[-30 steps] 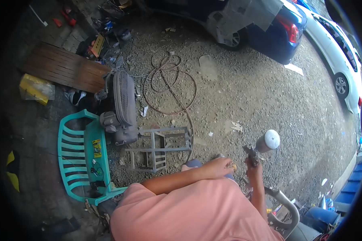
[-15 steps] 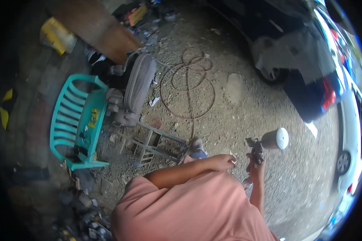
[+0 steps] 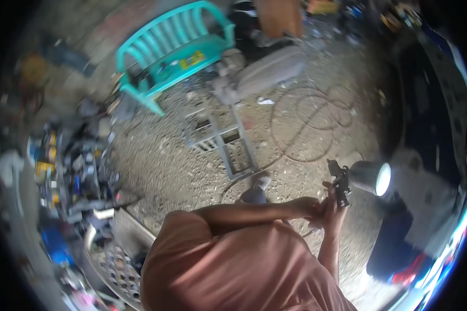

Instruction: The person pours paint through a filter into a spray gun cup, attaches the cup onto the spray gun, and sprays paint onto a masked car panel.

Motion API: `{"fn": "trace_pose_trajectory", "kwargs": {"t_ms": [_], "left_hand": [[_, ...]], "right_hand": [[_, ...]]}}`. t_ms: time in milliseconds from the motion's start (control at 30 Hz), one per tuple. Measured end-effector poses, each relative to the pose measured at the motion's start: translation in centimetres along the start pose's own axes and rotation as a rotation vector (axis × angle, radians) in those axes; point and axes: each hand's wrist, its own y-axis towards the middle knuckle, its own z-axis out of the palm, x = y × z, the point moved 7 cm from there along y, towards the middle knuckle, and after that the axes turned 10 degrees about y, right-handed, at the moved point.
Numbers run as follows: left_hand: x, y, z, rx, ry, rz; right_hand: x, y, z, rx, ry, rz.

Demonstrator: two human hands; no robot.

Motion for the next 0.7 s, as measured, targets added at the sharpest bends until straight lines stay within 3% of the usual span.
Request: {"fn": "trace_pose_trajectory", "kwargs": {"t_ms": [100,133,233,367,400,500,533,633,700], "left_hand": [[4.2,-3.0,-0.9,-0.167,0.036,0.096],[6.2,-4.2,-1.0,-0.229,-0.086,0.091],[4.0,-11.3,-0.5,-0.434,-0.182,0.233],[3.9,-18.4,-1.3,-0.492,0.172,0.08],[5.1,-19.7,-1.6,-0.584,0.066,0.13],[7.9,-24.6,-2.7,-0.639,-0.428,0.149],[8.8,-26.1,-3.4,-0.625,-0.385,0.209],[8.1,-33.9,-5.5,-0.644,0.016,0.012],[12.1,-38.7,-6.9,-0.816,-0.082,0.062]], "right_hand": [[1.0,-1.1,3.9,0.193,0.022,0.046],[1.3,-2.2,5.3,0.271,0.004,0.073],[-1.2,-4.1,8.8,0.444,-0.072,0.114],[-0.8,-8.1,16.3,0.679,-0.061,0.056],[-0.4,-8.9,18.2,0.738,-0.095,0.001],[-0.1,-13.0,23.6,0.864,-0.118,0.223],[-1.5,-13.6,25.6,0.93,-0.133,0.182],[-1.2,-17.8,31.8,0.945,-0.216,0.278],[-1.8,-19.7,36.3,0.991,-0.162,0.33]]}}
